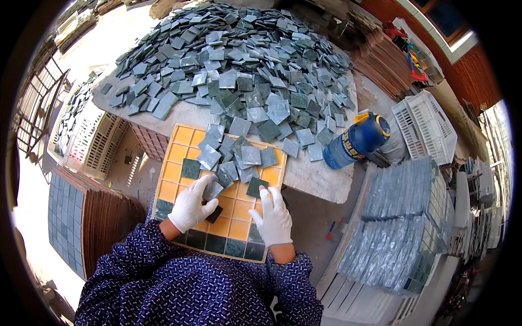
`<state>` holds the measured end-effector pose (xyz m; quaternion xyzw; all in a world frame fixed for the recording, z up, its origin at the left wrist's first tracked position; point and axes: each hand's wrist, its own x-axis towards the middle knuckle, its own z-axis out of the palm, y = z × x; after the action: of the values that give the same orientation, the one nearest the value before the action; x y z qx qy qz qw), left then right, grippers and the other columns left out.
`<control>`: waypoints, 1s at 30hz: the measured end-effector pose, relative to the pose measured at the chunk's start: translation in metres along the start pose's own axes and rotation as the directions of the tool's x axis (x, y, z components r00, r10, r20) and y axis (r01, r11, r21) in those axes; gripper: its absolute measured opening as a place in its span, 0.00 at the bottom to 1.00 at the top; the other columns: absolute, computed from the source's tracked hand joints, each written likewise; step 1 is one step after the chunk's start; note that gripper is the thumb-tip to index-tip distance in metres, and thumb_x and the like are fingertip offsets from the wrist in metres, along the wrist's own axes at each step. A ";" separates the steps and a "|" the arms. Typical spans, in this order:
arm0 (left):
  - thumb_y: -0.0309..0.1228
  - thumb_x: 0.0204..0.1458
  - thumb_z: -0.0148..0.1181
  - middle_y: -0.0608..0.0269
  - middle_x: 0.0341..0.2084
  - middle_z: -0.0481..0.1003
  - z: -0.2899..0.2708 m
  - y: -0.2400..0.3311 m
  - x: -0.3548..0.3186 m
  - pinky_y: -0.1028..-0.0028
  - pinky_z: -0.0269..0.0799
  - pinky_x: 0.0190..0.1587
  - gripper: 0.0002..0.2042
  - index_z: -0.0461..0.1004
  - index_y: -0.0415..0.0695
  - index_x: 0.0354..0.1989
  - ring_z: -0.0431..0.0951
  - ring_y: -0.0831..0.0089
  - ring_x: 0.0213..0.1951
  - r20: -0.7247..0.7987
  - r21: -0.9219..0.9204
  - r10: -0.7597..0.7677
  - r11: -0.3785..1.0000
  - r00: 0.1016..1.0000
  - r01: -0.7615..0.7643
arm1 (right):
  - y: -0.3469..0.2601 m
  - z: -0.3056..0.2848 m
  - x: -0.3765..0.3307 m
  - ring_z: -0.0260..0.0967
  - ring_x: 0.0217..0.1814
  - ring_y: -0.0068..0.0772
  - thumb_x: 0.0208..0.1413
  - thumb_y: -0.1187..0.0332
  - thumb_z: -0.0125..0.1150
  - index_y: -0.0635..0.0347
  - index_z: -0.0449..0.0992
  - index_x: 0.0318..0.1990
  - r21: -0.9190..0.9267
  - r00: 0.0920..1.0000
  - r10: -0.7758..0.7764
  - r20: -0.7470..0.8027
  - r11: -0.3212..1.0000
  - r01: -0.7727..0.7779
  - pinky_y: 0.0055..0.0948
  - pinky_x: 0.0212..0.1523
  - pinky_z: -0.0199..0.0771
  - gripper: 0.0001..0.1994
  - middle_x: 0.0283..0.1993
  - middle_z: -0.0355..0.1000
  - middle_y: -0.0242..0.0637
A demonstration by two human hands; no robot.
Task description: The person arranges small square tiles onto a yellow grid board. They pick tiles from a large pile and place them one by one into the grid cells, filling the board. The person then flips the board and continues arranging tiles on the other side.
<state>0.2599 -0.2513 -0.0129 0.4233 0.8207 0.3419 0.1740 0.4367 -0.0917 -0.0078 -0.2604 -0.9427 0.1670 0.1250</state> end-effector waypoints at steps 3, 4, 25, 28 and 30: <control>0.35 0.64 0.42 0.59 0.32 0.77 -0.038 -0.023 -0.001 0.73 0.74 0.36 0.17 0.69 0.37 0.52 0.78 0.71 0.32 0.313 -0.664 -0.089 0.691 0.946 0.285 | 0.010 0.010 0.032 0.66 0.54 0.48 0.50 0.62 0.65 0.54 0.63 0.61 -0.085 0.991 -0.126 0.038 0.988 0.129 0.41 0.49 0.72 0.30 0.57 0.63 0.42; 0.36 0.64 0.41 0.61 0.31 0.76 -0.047 -0.025 -0.003 0.75 0.73 0.35 0.18 0.70 0.37 0.52 0.77 0.75 0.32 0.349 -0.720 -0.124 0.599 0.929 0.350 | 0.017 0.010 0.036 0.67 0.54 0.48 0.50 0.62 0.64 0.54 0.63 0.61 -0.075 0.986 -0.145 0.082 0.986 0.151 0.40 0.49 0.72 0.30 0.57 0.63 0.43; 0.37 0.41 0.67 0.56 0.44 0.66 -0.067 -0.057 -0.063 0.62 0.71 0.46 0.27 0.69 0.44 0.52 0.71 0.55 0.45 0.204 0.272 0.165 0.937 0.965 -0.218 | -0.021 -0.003 -0.043 0.69 0.50 0.48 0.48 0.65 0.66 0.59 0.69 0.53 0.155 0.939 -0.096 0.331 0.987 0.046 0.40 0.48 0.73 0.24 0.54 0.63 0.43; 0.36 0.40 0.67 0.57 0.43 0.66 -0.066 -0.056 -0.066 0.63 0.70 0.46 0.27 0.69 0.43 0.51 0.71 0.57 0.44 0.221 0.330 0.200 0.906 0.955 -0.266 | -0.025 0.000 -0.043 0.70 0.48 0.48 0.46 0.65 0.68 0.60 0.71 0.52 0.156 0.941 -0.093 0.325 0.987 0.044 0.40 0.47 0.73 0.24 0.52 0.65 0.43; 0.35 0.39 0.67 0.58 0.42 0.66 -0.063 -0.050 -0.067 0.64 0.69 0.46 0.27 0.69 0.43 0.50 0.71 0.59 0.44 0.206 0.369 0.212 0.888 0.955 -0.276 | -0.028 0.004 -0.046 0.70 0.47 0.47 0.46 0.65 0.68 0.60 0.72 0.51 0.153 0.951 -0.060 0.302 0.988 0.014 0.39 0.46 0.73 0.23 0.51 0.65 0.43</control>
<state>0.2341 -0.3522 -0.0040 0.5756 0.7960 0.1540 0.1063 0.4609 -0.1394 -0.0081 -0.2034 -0.9403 0.2727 -0.0002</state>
